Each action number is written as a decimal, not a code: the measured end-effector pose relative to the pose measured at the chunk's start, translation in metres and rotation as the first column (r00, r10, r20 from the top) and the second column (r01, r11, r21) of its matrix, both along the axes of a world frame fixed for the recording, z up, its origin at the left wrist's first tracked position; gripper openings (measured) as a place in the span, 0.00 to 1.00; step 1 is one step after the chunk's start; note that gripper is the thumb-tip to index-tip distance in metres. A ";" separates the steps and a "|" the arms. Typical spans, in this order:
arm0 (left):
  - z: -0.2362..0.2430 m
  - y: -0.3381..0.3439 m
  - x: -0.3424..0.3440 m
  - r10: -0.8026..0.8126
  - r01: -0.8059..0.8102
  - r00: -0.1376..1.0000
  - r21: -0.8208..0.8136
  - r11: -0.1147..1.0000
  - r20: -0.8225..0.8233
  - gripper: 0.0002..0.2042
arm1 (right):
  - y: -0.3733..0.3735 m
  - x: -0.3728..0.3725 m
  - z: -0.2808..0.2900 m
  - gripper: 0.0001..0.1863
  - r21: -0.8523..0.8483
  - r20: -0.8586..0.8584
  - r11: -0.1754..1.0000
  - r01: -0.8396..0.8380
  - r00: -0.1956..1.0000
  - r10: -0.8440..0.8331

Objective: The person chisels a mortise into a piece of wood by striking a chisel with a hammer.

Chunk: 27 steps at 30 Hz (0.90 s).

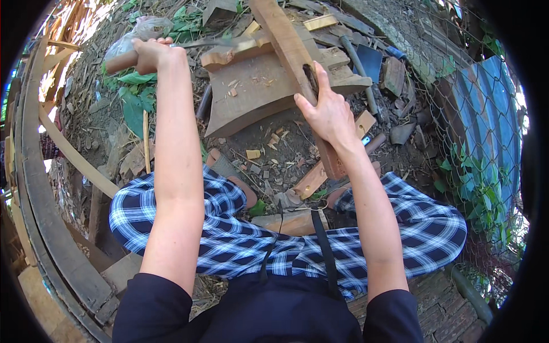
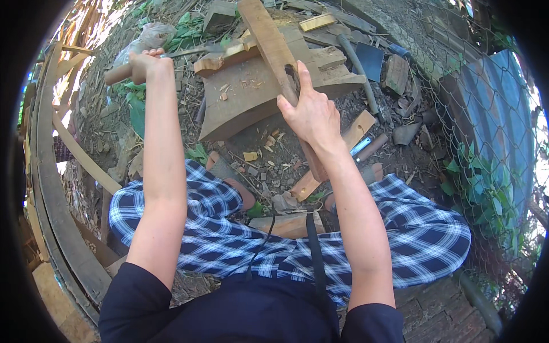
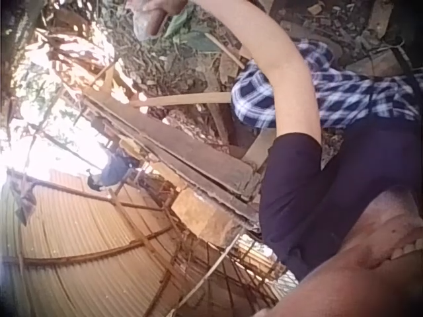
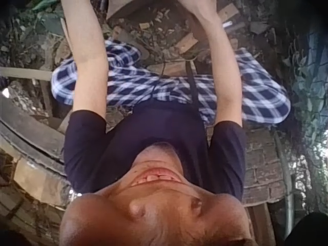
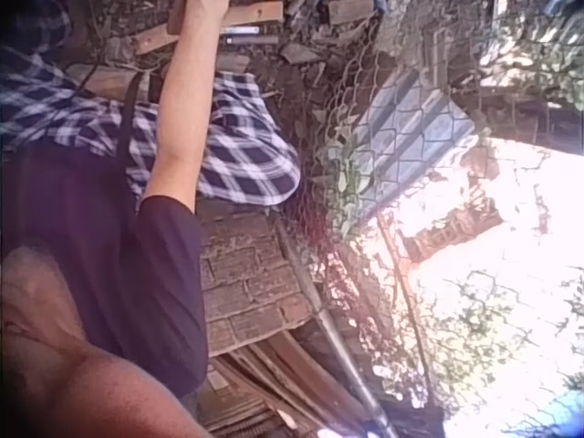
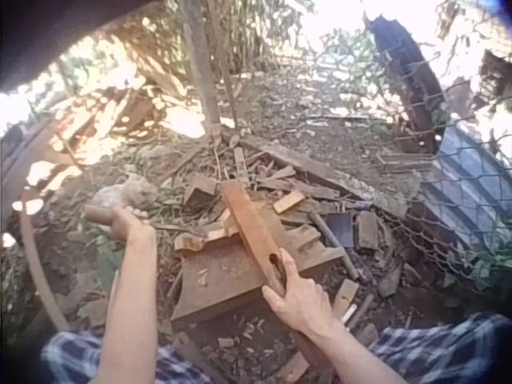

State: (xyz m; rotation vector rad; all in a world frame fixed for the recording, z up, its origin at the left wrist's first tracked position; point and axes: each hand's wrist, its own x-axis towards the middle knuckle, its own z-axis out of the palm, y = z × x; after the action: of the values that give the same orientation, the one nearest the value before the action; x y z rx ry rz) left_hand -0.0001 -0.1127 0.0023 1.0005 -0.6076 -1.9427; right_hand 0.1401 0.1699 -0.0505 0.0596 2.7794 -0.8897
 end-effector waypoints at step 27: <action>-0.007 0.114 -0.041 -0.169 0.072 0.986 -0.942 0.329 0.016 0.16 | -0.002 0.003 0.001 0.45 -0.053 0.002 0.999 0.011 1.000 -0.011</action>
State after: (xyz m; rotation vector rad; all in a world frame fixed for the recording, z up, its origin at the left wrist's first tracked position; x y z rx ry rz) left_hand -0.0408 0.0014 -0.0048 0.0760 -1.5657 -1.2921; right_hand 0.1431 0.1684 -0.0491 0.0670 2.7547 -0.9643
